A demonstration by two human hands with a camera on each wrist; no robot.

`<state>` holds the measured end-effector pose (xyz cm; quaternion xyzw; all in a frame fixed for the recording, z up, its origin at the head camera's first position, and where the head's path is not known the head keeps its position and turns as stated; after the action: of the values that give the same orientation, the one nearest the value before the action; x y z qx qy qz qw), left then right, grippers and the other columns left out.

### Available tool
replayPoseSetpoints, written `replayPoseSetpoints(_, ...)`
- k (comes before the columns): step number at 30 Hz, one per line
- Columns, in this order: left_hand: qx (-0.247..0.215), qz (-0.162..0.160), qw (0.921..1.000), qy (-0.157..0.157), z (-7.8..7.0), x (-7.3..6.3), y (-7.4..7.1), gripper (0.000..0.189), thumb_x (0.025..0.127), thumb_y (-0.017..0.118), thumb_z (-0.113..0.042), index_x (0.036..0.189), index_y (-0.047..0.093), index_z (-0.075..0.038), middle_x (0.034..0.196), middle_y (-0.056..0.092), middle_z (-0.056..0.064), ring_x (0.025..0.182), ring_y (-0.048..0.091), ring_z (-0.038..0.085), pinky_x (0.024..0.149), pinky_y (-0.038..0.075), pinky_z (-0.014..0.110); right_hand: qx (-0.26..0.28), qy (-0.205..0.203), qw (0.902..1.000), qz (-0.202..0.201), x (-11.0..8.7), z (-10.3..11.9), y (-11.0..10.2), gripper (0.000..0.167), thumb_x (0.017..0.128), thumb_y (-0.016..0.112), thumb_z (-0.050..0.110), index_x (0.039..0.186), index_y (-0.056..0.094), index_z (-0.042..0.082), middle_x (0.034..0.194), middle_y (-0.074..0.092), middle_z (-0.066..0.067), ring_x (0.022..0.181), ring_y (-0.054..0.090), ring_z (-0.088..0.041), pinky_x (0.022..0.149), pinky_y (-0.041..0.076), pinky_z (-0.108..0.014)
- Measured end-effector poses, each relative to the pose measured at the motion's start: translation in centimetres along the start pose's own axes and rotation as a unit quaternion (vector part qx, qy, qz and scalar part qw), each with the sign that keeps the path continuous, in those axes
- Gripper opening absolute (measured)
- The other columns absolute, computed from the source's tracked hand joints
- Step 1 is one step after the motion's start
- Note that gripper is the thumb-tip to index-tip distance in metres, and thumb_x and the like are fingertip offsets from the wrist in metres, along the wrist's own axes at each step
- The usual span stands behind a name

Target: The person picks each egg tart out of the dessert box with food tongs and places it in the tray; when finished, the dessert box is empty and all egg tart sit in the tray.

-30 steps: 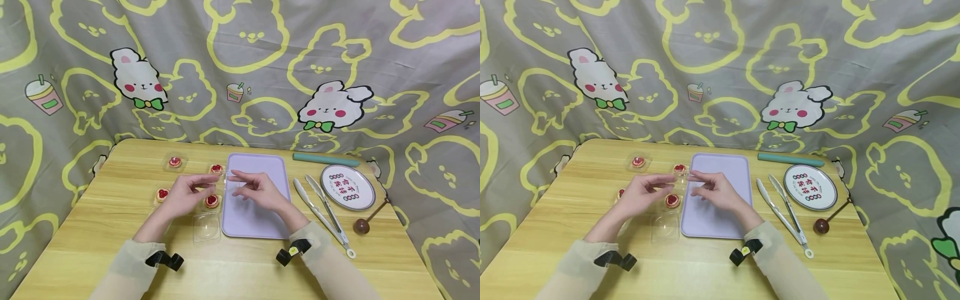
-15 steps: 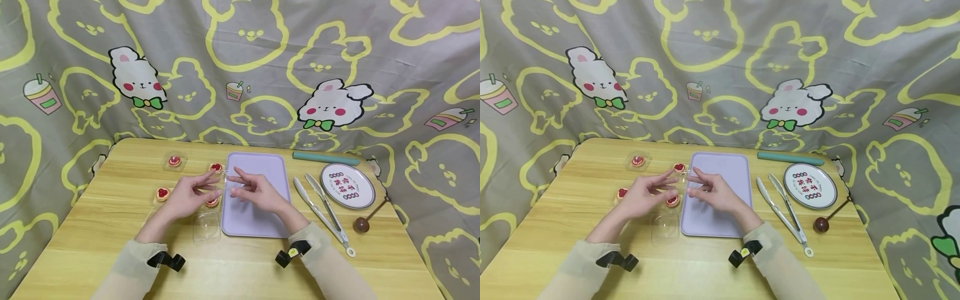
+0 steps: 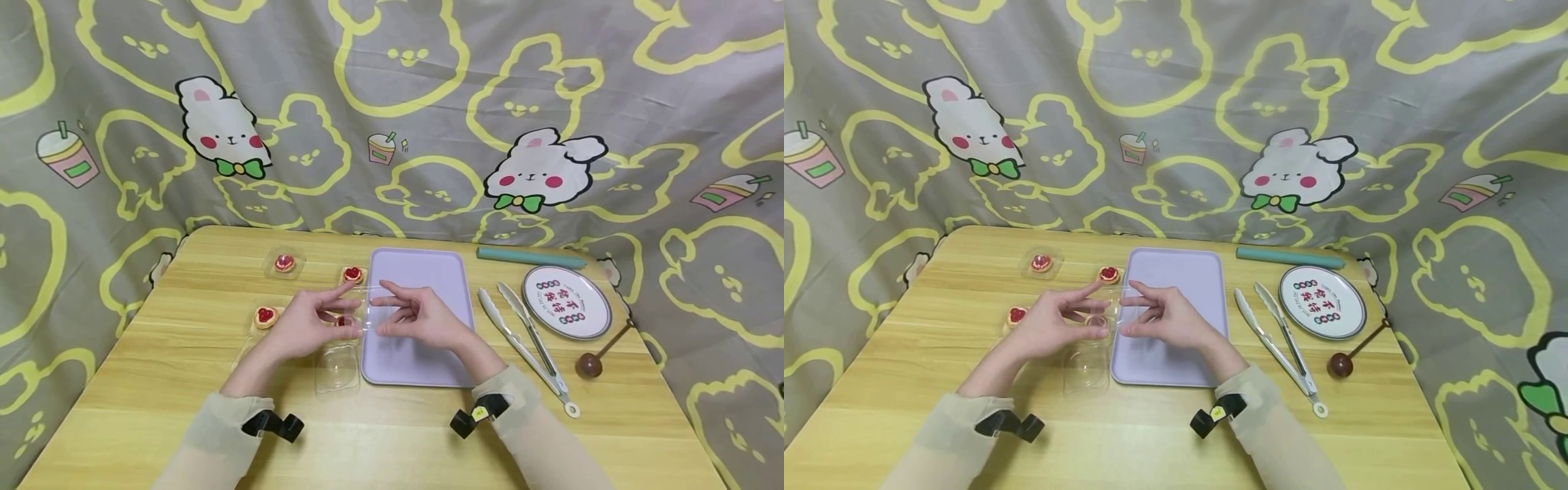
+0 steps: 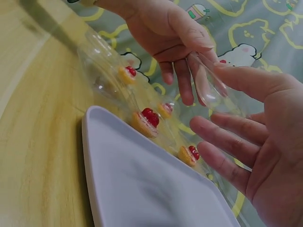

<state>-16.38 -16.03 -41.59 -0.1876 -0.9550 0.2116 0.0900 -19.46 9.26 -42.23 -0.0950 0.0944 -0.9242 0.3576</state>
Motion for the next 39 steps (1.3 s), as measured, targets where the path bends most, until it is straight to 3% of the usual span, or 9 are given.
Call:
replayPoseSetpoints(5,0.000,0.001,1.0000,0.006,-0.6,-0.5,-0.1,0.091,0.080,0.096,-0.030,0.157,0.052,-0.016,0.126,0.075,0.010,0.109,0.074,0.027,0.095,0.059,0.054,-0.006,-0.001,1.0000,-0.003,-0.4,0.8,0.2,0.089,0.087,0.087,0.001,0.162,0.038,0.001,0.138,0.066,-0.024,0.092,0.078,-0.030,0.085,0.063,-0.038)
replayPoseSetpoints(13,0.011,-0.007,0.9996,0.026,-1.8,-1.9,0.0,0.092,0.077,0.098,-0.031,0.156,0.054,-0.018,0.121,0.077,0.003,0.108,0.074,0.029,0.091,0.061,0.050,-0.049,0.000,0.9986,-0.018,-1.6,2.6,0.6,0.090,0.082,0.094,0.009,0.159,0.046,0.003,0.129,0.074,-0.006,0.088,0.076,-0.025,0.080,0.063,-0.036)
replayPoseSetpoints(19,0.045,-0.001,0.9987,0.025,-2.1,-4.2,0.2,0.091,0.074,0.099,-0.038,0.153,0.059,-0.014,0.121,0.077,0.002,0.108,0.075,0.022,0.090,0.061,0.039,-0.040,0.009,0.9991,-0.001,-3.2,2.8,2.5,0.090,0.081,0.095,0.011,0.158,0.048,0.003,0.128,0.075,-0.008,0.086,0.076,-0.025,0.076,0.063,-0.035)
replayPoseSetpoints(25,0.066,0.020,0.9975,0.015,-1.9,-6.6,0.8,0.094,0.073,0.097,-0.049,0.152,0.060,-0.015,0.121,0.077,-0.005,0.107,0.074,0.016,0.088,0.059,0.034,-0.032,0.012,0.9993,0.013,-4.7,2.2,4.5,0.089,0.081,0.095,0.012,0.155,0.048,-0.004,0.124,0.076,-0.010,0.083,0.076,-0.023,0.073,0.064,-0.036)
replayPoseSetpoints(32,0.048,0.042,0.9980,0.000,-0.5,-10.0,2.0,0.097,0.071,0.097,-0.049,0.150,0.060,-0.007,0.115,0.079,0.003,0.101,0.075,0.020,0.085,0.062,0.038,-0.042,0.024,0.9981,0.038,-6.4,1.7,7.0,0.087,0.077,0.098,0.013,0.149,0.054,-0.007,0.113,0.077,-0.015,0.079,0.075,-0.017,0.068,0.064,-0.033)
replayPoseSetpoints(39,0.026,0.050,0.9982,-0.017,0.1,-12.7,3.2,0.098,0.069,0.097,-0.050,0.147,0.061,-0.001,0.108,0.080,0.000,0.098,0.075,0.018,0.087,0.061,0.035,-0.059,0.030,0.9959,0.061,-7.6,1.0,8.8,0.085,0.075,0.099,0.017,0.145,0.058,-0.007,0.110,0.078,-0.010,0.077,0.075,-0.017,0.066,0.063,-0.030)
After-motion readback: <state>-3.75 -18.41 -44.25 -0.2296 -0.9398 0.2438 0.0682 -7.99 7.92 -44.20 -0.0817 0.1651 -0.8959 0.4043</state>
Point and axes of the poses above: each hand's wrist, its own x-axis towards the middle knuckle, its own y-axis out of the palm, z = x × y, the point moved 2 cm from there along x, towards the middle knuckle
